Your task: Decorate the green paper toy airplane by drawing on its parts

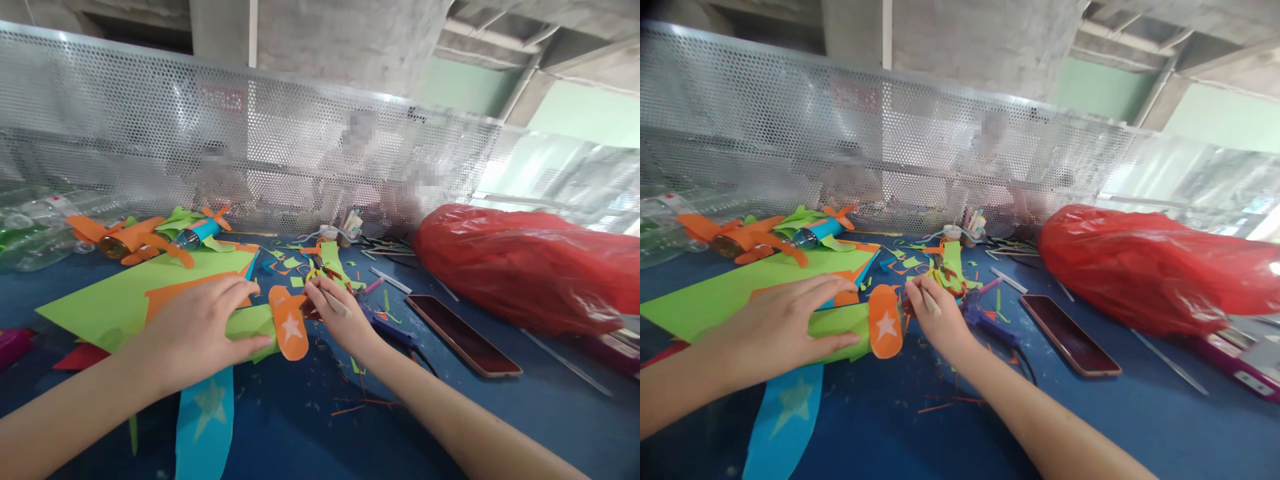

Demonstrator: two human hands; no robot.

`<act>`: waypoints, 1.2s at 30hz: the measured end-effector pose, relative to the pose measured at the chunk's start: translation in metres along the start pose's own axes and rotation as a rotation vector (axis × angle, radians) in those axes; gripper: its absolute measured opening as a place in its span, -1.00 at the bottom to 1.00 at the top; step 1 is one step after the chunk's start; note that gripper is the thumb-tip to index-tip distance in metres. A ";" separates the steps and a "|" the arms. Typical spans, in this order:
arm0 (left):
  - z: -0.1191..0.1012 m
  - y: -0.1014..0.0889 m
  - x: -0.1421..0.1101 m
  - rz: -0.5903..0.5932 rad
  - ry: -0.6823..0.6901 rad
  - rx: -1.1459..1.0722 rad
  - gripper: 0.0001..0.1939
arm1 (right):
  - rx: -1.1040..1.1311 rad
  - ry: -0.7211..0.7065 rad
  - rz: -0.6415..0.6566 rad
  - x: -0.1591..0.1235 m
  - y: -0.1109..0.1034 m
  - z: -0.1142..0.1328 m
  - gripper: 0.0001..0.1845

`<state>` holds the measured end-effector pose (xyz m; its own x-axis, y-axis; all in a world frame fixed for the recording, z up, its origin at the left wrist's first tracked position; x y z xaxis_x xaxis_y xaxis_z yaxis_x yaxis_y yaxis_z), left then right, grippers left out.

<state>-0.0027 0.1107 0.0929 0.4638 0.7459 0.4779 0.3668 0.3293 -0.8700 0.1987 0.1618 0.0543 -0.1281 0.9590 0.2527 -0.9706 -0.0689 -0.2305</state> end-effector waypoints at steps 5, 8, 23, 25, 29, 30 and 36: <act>0.012 0.007 0.000 0.146 -0.090 0.043 -0.43 | 0.112 0.030 0.036 -0.002 0.005 0.002 -0.62; 0.009 0.005 -0.001 0.151 -0.064 0.071 -0.46 | 0.140 0.036 0.052 -0.003 0.008 0.005 -0.61; -0.003 0.002 0.002 -0.009 0.060 0.030 -0.33 | 0.191 0.197 0.099 -0.015 0.011 0.013 -0.62; 0.001 0.000 0.001 0.004 0.038 0.007 -0.28 | 0.229 0.241 0.092 -0.014 0.011 0.008 -0.65; 0.025 -0.017 0.006 -0.047 -0.079 -0.063 -0.45 | 0.279 0.249 0.027 -0.005 0.002 -0.001 -0.68; 0.033 -0.018 0.008 -0.024 -0.129 -0.077 -0.47 | 0.290 0.258 0.023 -0.002 0.000 -0.004 -0.69; 0.049 -0.010 0.017 0.165 -0.203 -0.123 -0.51 | 0.344 0.249 -0.105 0.006 -0.017 -0.010 -0.71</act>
<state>-0.0382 0.1482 0.1039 0.3591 0.8882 0.2867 0.4006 0.1307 -0.9069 0.2162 0.1718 0.0505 -0.0126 0.9998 0.0140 -0.9925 -0.0142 0.1210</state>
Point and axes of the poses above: each hand's wrist, its own x-axis towards the middle knuckle, its own y-axis out of the palm, z = x × y, the point moved 8 cm from there along x, towards the middle knuckle
